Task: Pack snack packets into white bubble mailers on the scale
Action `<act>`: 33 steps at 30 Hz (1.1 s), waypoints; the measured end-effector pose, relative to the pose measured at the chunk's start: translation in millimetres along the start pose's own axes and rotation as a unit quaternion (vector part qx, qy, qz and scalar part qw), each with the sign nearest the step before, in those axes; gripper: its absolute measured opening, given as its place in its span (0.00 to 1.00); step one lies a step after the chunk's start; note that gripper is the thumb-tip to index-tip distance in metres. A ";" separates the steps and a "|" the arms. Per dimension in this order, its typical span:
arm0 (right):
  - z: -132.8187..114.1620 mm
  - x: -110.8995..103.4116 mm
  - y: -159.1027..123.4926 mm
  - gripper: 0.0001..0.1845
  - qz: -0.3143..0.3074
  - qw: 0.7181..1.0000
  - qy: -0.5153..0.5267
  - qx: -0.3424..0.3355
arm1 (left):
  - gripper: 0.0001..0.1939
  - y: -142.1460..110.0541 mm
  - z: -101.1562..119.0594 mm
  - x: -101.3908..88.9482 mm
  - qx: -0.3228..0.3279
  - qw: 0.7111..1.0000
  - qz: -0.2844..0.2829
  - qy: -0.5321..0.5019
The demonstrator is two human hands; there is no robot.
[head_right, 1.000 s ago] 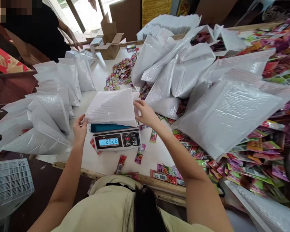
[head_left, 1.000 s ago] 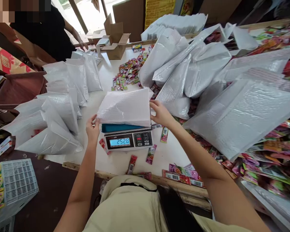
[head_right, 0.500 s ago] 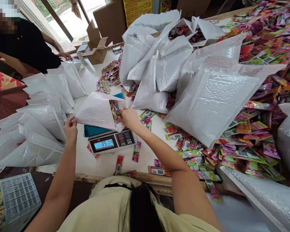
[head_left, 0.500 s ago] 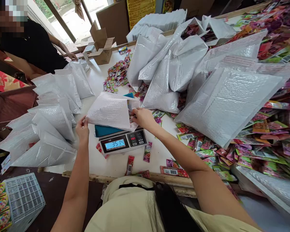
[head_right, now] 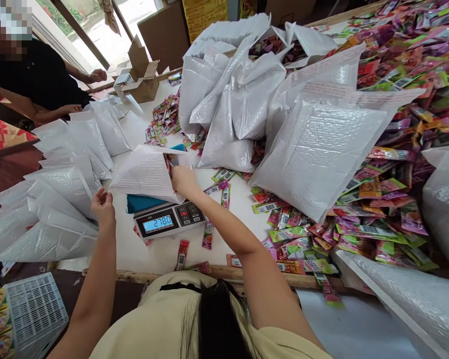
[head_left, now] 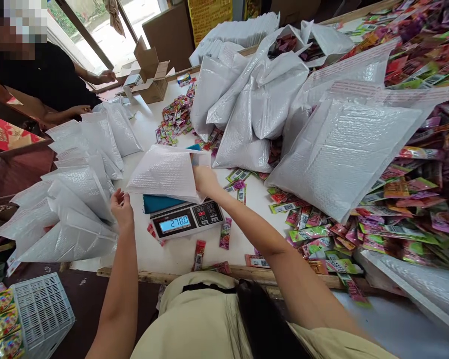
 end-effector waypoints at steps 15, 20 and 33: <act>124.7 -89.9 -157.0 0.19 0.058 0.948 0.308 0.057 | 0.18 -32.1 -44.0 -32.4 -0.048 0.998 0.032 -0.035; 162.0 -80.7 -199.2 0.21 0.001 0.943 0.296 0.150 | 0.19 -35.5 -48.5 -29.5 -0.053 0.997 0.029 -0.048; 159.9 -44.2 -166.6 0.17 0.145 0.982 -0.002 0.120 | 0.20 -40.8 -47.5 -29.7 -0.043 0.998 0.013 -0.052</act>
Point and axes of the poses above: each hand's wrist, its own y-axis towards the middle knuckle, its own x-axis out of the palm, z = x × y, the point moved 1 cm from there along y, towards the middle knuckle, and after that the axes turned 9 degrees about y, right-handed, at the moved point
